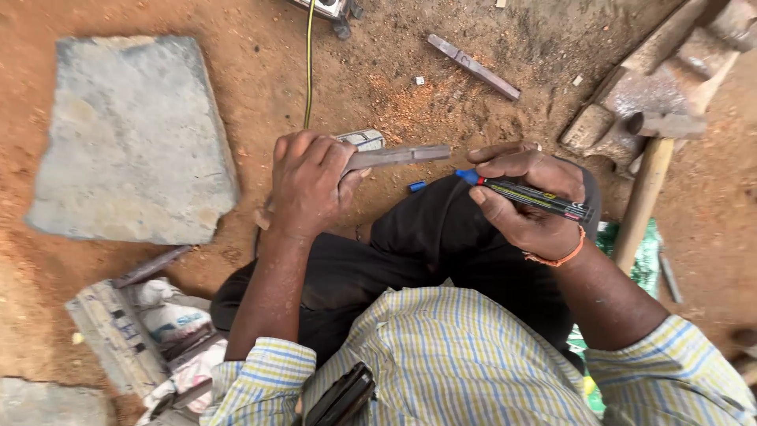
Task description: The recorder uses a tape measure and marker to measure and mark metal components for assembly.
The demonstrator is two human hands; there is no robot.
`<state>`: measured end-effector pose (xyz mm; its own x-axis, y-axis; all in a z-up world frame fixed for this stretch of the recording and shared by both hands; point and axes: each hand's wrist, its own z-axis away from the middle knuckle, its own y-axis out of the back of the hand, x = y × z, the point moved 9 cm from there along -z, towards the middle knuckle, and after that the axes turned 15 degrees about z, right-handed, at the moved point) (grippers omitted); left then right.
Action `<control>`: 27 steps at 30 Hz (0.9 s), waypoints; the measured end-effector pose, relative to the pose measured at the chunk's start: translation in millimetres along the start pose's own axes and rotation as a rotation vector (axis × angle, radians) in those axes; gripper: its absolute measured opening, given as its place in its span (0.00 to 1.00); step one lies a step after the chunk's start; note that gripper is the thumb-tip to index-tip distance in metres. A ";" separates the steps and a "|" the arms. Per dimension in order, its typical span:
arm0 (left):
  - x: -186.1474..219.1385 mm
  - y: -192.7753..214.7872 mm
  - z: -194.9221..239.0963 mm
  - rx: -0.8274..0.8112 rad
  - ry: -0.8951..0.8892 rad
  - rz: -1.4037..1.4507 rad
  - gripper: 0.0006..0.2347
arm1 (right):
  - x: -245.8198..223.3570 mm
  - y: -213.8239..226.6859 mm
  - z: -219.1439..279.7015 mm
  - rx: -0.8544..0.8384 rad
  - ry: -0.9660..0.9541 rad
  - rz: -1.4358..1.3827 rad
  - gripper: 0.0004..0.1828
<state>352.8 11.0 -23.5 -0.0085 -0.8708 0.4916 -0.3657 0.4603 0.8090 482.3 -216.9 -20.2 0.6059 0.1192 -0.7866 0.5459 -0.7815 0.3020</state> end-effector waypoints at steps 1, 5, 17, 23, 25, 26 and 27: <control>6.9 -10.4 -5.1 -0.051 -0.015 -0.037 0.14 | 0.9 -0.6 -4.0 -0.034 -0.073 0.068 0.13; 25.3 -37.2 -19.3 -0.113 -0.082 -0.100 0.15 | 15.9 1.3 -8.0 -0.080 -0.241 0.297 0.10; 14.2 -60.6 -22.6 -0.163 -0.049 -0.204 0.11 | 45.9 -5.4 -14.1 -0.168 -0.328 0.235 0.10; 11.9 -65.6 -21.8 -0.205 -0.021 -0.203 0.11 | 32.8 -10.8 -24.1 -0.209 -0.232 0.343 0.10; 11.6 -66.4 -22.0 -0.209 -0.020 -0.201 0.12 | 32.5 -12.6 -25.9 -0.214 -0.238 0.342 0.10; 11.6 -67.1 -22.1 -0.214 -0.020 -0.199 0.13 | 32.7 -13.3 -26.5 -0.217 -0.245 0.340 0.09; 11.3 -67.5 -22.0 -0.213 -0.020 -0.198 0.13 | 31.8 -13.9 -26.9 -0.217 -0.245 0.341 0.09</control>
<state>397.9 -26.2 -65.5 0.0247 -0.9497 0.3122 -0.1581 0.3047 0.9392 509.6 -185.8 -34.9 0.6316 -0.2901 -0.7190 0.4635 -0.6021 0.6501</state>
